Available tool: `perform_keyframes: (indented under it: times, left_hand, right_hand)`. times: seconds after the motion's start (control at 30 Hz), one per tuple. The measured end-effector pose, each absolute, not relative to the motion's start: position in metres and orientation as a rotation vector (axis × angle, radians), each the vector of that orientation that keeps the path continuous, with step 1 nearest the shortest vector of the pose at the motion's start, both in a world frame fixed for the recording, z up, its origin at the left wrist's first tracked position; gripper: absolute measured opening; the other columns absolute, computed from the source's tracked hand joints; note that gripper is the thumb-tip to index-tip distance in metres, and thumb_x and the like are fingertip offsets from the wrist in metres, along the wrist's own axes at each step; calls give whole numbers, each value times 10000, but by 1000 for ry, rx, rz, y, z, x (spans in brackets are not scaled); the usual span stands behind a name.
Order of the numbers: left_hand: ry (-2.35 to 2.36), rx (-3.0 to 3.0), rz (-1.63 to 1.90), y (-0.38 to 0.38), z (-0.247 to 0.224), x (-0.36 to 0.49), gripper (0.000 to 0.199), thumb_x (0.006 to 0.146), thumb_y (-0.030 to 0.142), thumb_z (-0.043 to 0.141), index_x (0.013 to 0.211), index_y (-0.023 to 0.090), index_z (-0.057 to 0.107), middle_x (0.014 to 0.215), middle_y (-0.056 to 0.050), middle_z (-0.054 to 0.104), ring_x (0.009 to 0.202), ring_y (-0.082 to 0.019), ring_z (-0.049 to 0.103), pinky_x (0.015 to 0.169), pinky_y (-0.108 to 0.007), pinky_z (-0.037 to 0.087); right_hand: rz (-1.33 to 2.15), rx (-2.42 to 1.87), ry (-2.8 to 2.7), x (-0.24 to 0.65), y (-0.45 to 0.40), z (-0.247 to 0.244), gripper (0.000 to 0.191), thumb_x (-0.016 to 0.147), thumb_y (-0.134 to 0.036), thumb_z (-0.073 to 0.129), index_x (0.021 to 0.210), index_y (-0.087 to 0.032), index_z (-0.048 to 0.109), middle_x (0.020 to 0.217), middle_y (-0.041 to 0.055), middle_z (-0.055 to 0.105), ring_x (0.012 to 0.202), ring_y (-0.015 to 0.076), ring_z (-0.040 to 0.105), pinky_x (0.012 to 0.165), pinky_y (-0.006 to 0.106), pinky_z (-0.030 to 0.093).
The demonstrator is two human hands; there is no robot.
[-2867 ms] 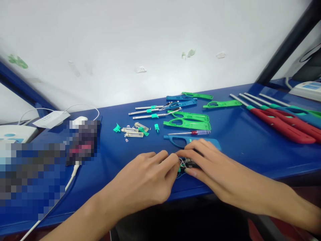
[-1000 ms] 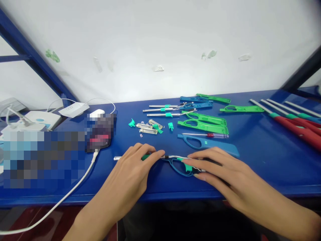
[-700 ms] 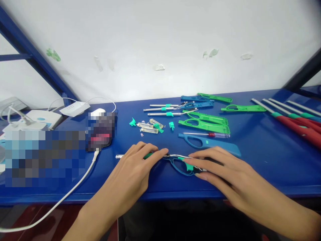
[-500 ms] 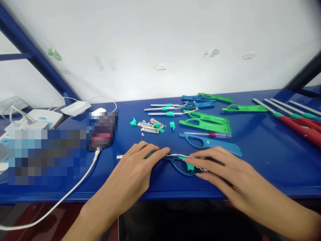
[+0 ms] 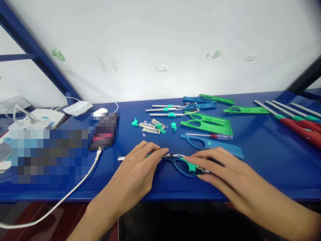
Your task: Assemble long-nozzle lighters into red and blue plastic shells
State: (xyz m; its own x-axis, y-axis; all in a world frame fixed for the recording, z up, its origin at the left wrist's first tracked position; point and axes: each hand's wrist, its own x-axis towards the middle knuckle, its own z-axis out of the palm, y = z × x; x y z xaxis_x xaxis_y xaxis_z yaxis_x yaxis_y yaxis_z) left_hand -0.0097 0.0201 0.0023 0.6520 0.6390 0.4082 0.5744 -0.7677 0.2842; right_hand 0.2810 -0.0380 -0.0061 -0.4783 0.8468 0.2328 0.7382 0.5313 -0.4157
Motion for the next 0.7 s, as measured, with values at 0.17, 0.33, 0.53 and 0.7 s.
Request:
perform_keyframes:
  times: [0.17, 0.33, 0.53, 0.7]
  left_hand:
    - [1030, 2682, 762, 19, 0, -9, 324, 1079, 68, 515, 1331, 216, 656, 1199, -45, 649, 1057, -201, 600, 952, -365, 528]
    - [1005, 2681, 867, 19, -3, -10, 308, 1075, 65, 529, 1321, 199, 655, 1162, -47, 653, 1017, -199, 603, 905, -365, 535]
    - [998, 2670, 915, 18, -6, -11, 307, 1077, 83, 541, 1337, 203, 651, 1185, -54, 654, 1032, -202, 614, 917, -367, 538]
    - [979, 2660, 959, 17, -4, -9, 286, 1073, 88, 550, 1314, 195, 661, 1159, -51, 674, 1004, -198, 631, 901, -352, 547]
  right_hand:
    - [258, -1306, -2364, 276, -33, 8, 463, 1079, -433, 543, 1541, -432, 505, 1481, 7, 640, 1305, 232, 658, 1044, 379, 600]
    - [-125, -1225, -2400, 257, -11, 14, 333, 1106, -384, 489, 1349, -288, 695, 1323, 65, 747, 1210, 298, 699, 1024, 508, 579]
    - [-299, -1177, -2444, 257, -14, 13, 307, 1095, -275, 482, 1237, -259, 753, 1241, 78, 793, 1110, 339, 748, 936, 566, 602]
    - [-225, -1122, -2464, 263, -27, 12, 346, 1096, -248, 455, 1346, -268, 694, 1289, 77, 776, 1163, 302, 738, 908, 455, 640]
